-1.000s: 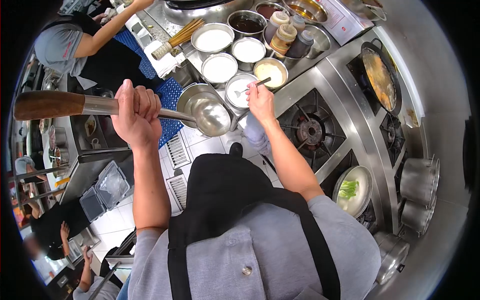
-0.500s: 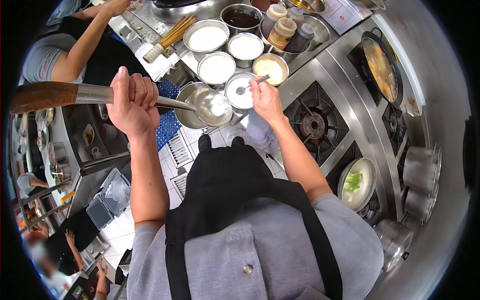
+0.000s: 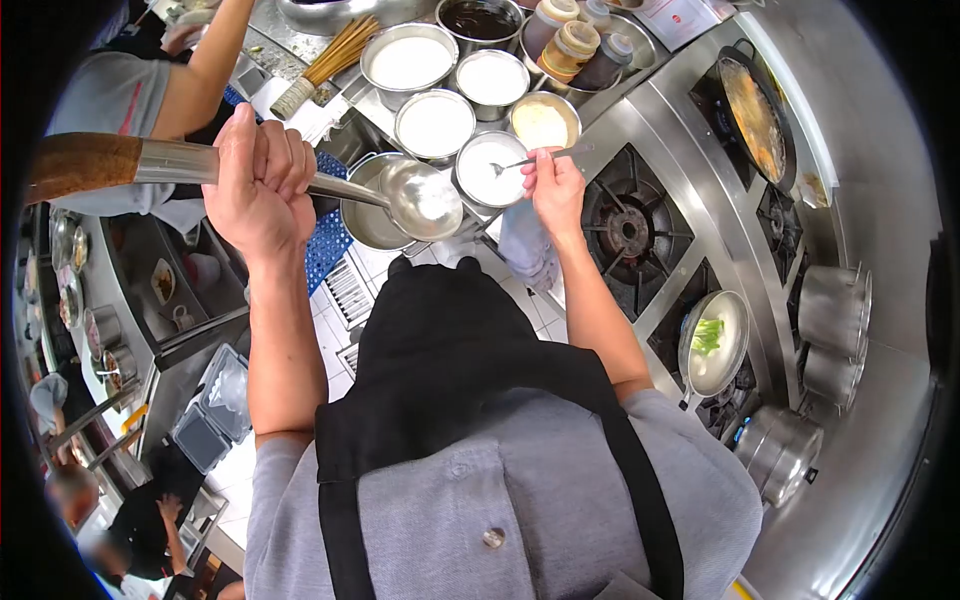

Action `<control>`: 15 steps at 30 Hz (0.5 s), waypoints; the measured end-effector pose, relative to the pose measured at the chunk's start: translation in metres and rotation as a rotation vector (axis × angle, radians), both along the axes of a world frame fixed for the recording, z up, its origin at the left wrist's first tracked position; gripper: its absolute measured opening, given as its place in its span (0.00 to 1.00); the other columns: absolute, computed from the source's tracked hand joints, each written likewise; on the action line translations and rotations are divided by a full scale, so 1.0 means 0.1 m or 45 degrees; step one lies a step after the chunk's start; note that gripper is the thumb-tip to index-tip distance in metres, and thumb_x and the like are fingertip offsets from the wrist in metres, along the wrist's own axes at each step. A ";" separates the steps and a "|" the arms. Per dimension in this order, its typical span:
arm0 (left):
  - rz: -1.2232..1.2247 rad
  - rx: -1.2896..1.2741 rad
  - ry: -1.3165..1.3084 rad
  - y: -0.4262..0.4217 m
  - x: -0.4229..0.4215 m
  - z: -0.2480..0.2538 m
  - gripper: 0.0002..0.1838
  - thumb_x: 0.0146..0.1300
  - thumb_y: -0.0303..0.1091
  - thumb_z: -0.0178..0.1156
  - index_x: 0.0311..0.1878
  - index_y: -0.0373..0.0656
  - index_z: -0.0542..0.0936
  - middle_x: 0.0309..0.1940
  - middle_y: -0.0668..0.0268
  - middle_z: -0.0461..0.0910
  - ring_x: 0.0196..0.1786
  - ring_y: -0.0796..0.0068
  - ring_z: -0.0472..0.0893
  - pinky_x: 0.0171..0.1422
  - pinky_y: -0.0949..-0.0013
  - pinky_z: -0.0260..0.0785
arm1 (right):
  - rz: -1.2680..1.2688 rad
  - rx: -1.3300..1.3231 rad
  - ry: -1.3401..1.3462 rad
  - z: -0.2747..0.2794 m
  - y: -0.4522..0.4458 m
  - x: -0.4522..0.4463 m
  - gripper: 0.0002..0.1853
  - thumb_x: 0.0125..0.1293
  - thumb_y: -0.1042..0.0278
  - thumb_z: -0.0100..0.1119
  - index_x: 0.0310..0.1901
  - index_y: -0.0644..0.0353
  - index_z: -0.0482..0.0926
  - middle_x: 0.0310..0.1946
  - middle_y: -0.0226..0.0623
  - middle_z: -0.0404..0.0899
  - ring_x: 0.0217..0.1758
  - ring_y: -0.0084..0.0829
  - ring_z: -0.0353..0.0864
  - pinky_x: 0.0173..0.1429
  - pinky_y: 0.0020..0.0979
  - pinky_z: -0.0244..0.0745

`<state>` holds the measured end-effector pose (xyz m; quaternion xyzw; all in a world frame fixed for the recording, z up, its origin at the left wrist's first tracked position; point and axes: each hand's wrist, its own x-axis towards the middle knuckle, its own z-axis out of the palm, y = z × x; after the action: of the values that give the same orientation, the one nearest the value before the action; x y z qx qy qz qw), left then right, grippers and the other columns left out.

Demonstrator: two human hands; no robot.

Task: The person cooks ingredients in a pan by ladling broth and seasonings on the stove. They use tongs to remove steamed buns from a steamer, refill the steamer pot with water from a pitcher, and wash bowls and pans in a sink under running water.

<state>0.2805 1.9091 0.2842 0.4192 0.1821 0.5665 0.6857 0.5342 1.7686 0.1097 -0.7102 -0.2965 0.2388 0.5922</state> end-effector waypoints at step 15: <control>-0.126 0.012 -0.009 0.11 0.45 0.11 0.24 0.75 0.36 0.46 0.19 0.49 0.57 0.11 0.73 0.52 0.14 0.82 0.50 0.19 0.73 0.45 | -0.091 -0.100 -0.900 -0.07 0.25 0.72 0.12 0.72 0.67 0.50 0.37 0.67 0.77 0.34 0.55 0.81 0.37 0.56 0.81 0.42 0.46 0.76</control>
<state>0.3252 1.9205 0.2957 0.4287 0.1560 0.5342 0.7117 0.6063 1.7939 0.1031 -0.7812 -0.4486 -0.0314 0.4331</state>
